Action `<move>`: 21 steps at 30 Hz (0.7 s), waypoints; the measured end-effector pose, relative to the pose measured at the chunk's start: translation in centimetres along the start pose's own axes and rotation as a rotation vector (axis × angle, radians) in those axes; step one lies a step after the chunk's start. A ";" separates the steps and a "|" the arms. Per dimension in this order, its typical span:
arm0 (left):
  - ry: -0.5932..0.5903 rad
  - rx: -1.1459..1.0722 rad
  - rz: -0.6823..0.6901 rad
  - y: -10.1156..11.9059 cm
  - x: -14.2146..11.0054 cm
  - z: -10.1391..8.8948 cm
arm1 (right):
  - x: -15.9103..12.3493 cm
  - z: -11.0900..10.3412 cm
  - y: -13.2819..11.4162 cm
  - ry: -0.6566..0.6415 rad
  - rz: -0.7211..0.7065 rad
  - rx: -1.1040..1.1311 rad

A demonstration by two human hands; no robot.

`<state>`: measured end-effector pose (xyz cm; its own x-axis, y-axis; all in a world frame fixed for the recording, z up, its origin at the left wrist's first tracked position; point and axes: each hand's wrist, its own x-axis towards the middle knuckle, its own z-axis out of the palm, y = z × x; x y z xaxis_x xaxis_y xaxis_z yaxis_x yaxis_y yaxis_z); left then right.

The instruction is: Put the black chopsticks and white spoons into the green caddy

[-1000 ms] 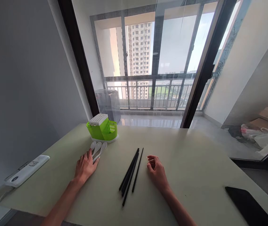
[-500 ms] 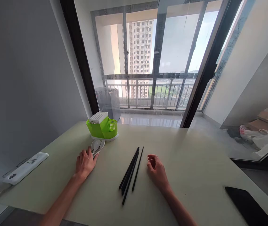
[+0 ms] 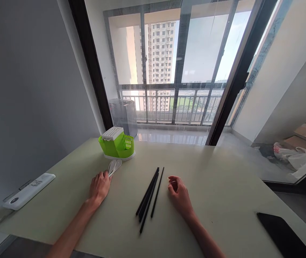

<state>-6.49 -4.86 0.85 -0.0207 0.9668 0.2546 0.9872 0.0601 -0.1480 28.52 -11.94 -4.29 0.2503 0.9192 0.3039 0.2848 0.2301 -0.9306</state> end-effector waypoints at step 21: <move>-0.335 -1.069 0.409 15.0 -6.6 -7.3 | 0.8 -1.0 -1.3 -0.169 0.111 0.426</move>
<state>9.61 -12.13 3.91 0.4426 0.8923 0.0885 0.5584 -0.3515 0.7514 29.26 -11.77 -2.62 0.0937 0.9766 0.1936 -0.1488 0.2060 -0.9672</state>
